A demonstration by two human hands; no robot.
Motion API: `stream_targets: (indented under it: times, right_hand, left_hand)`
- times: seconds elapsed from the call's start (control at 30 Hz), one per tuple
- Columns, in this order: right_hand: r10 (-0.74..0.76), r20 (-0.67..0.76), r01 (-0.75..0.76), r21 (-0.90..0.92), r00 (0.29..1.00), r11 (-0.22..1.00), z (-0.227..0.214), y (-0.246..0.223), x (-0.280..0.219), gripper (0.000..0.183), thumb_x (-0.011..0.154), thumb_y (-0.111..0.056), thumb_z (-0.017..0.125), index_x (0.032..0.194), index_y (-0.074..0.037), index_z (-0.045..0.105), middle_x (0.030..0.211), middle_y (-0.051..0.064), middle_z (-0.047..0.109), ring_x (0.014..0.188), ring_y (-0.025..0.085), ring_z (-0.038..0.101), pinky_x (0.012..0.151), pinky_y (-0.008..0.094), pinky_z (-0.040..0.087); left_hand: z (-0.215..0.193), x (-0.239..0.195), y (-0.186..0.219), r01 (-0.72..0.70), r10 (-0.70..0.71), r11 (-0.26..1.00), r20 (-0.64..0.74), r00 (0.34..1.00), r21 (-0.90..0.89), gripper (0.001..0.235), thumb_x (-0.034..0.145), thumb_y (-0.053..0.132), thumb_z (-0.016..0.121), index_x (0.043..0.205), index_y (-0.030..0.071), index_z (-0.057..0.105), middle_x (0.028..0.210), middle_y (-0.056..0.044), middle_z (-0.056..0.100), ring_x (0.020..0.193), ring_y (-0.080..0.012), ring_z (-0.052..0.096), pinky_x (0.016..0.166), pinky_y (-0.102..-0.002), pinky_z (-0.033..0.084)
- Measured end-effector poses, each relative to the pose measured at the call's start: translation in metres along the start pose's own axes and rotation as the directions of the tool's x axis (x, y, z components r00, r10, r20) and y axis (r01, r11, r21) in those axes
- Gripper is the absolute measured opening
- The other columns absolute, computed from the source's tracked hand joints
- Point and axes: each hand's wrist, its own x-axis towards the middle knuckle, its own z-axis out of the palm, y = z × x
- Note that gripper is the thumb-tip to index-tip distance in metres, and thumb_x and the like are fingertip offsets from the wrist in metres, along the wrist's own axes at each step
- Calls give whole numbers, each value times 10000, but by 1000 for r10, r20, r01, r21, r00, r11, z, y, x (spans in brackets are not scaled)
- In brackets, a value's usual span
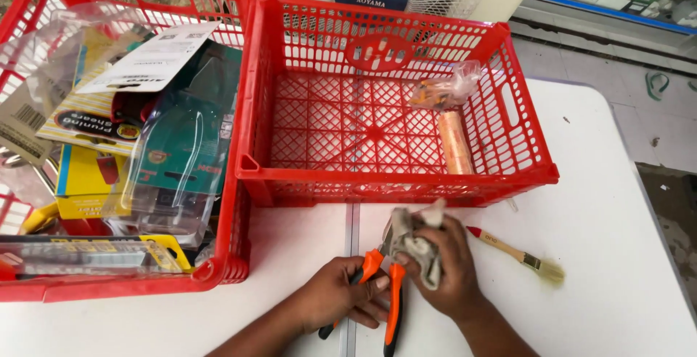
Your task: The person wipes a pair of orange-handled pliers with a cloth, then places the pliers into a clear plastic packaging sleeve and slides a cardboard backing into the sleeve. The person then picks up a second packaged tool and wipes the plastic packaging with the cloth.
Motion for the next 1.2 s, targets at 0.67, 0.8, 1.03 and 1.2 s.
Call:
stream_targets:
  times: [0.67, 0.8, 1.03, 1.2]
  right_hand:
    - [279, 132, -290, 74, 951, 954, 4, 4, 8, 517, 743, -285, 893, 1145, -107, 620, 996, 19, 720, 852, 154, 701, 739, 291, 586]
    - [247, 27, -248, 23, 969, 969, 3, 18, 10, 316, 796, -249, 858, 1012, -102, 679, 860, 5, 740, 710, 133, 690, 631, 299, 576]
    - [103, -258, -150, -168, 961, 974, 0, 36, 3, 456, 757, -111, 894, 1168, -39, 708, 1014, 119, 761, 850, 232, 731, 738, 352, 620]
    - [269, -47, -247, 267, 962, 931, -1, 22, -6, 707, 983, -546, 462, 1475, -52, 345, 1360, 193, 458, 1142, 273, 609, 943, 404, 537]
  left_hand:
    - [9, -11, 4, 4, 3, 983, -38, 999, 182, 215, 1004, 255, 702, 995, 44, 667, 867, -129, 726, 739, -193, 726, 731, -307, 663]
    - [14, -16, 10, 26, -19, 986, -45, 999, 163, 225, 1002, 229, 696, 1109, 32, 693, 870, -129, 723, 749, -201, 728, 753, -310, 668]
    - [25, -24, 28, 133, -110, 979, -149, 983, 156, 109, 993, 166, 736, 1066, 89, 712, 851, -68, 717, 730, -142, 703, 727, -245, 619]
    - [19, -16, 15, 95, -77, 987, -132, 988, 131, 78, 1014, 147, 718, 1029, 83, 677, 854, -78, 724, 734, -153, 722, 711, -249, 612]
